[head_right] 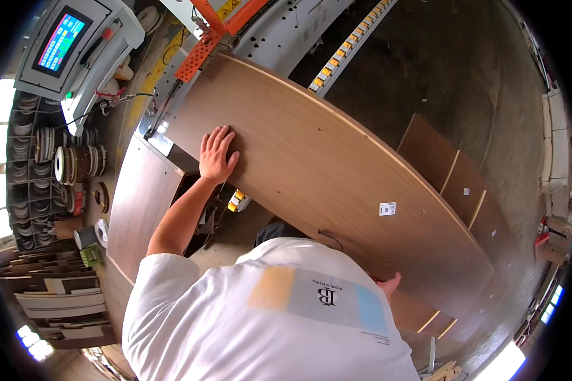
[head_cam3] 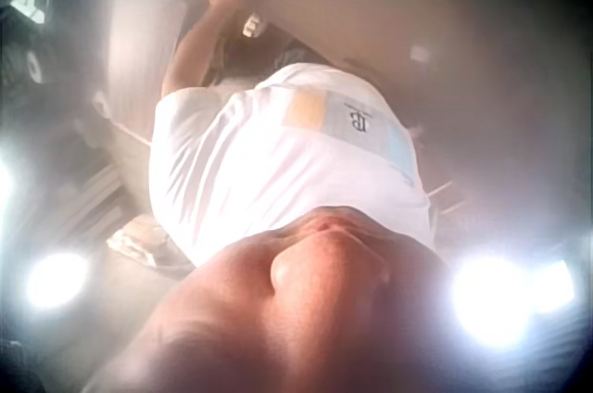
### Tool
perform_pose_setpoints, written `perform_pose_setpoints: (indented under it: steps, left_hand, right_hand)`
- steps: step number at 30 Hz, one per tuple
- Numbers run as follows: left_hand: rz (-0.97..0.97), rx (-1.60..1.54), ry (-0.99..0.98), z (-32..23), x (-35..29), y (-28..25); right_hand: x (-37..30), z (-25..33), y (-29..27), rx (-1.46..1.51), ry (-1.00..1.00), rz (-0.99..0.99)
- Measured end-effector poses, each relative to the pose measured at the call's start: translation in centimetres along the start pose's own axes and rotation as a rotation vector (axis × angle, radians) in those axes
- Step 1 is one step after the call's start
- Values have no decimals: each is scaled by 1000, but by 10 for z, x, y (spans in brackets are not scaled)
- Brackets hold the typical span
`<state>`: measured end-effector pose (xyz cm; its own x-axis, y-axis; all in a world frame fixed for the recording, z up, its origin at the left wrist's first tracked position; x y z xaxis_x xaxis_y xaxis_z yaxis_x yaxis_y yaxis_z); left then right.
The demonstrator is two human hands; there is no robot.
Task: The person walks through a workshop and interacts with a coworker before handling several large wooden panels. They place the panels onto a machine conveyor belt one by one, aligning them for processing, and then move them to a stacking area.
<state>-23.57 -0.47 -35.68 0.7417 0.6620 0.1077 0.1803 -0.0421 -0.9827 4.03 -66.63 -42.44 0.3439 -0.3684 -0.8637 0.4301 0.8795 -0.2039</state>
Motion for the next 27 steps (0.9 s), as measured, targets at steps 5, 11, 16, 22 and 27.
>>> perform_pose_setpoints:
  steps: [5,11,16,22,27]
  left_hand:
    - [-33,-4,-19,48,24,-4]
    - [-45,-3,-9,74,38,-6]
    - [-45,-38,8,77,48,-7]
    - [-73,-43,7,73,75,-2]
    - [-116,-64,34,64,122,12]
  right_hand:
    - [-20,-18,35,-71,14,96]
    - [-39,-35,67,-128,33,159]
    - [-53,-35,81,-161,37,170]
    - [-55,-22,108,-174,18,216]
    - [-55,-6,151,56,63,162]
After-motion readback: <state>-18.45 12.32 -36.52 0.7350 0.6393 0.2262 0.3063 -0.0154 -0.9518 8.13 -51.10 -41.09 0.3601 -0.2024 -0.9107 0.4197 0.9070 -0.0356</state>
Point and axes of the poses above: each hand's wrist, its own x-axis towards the middle knuckle, its own y-axis out of the palm, z = x × y, the point moved 1 cm from there along x, towards the middle knuckle, and after that the axes turned 2 degrees about x, right-handed, at the moved point
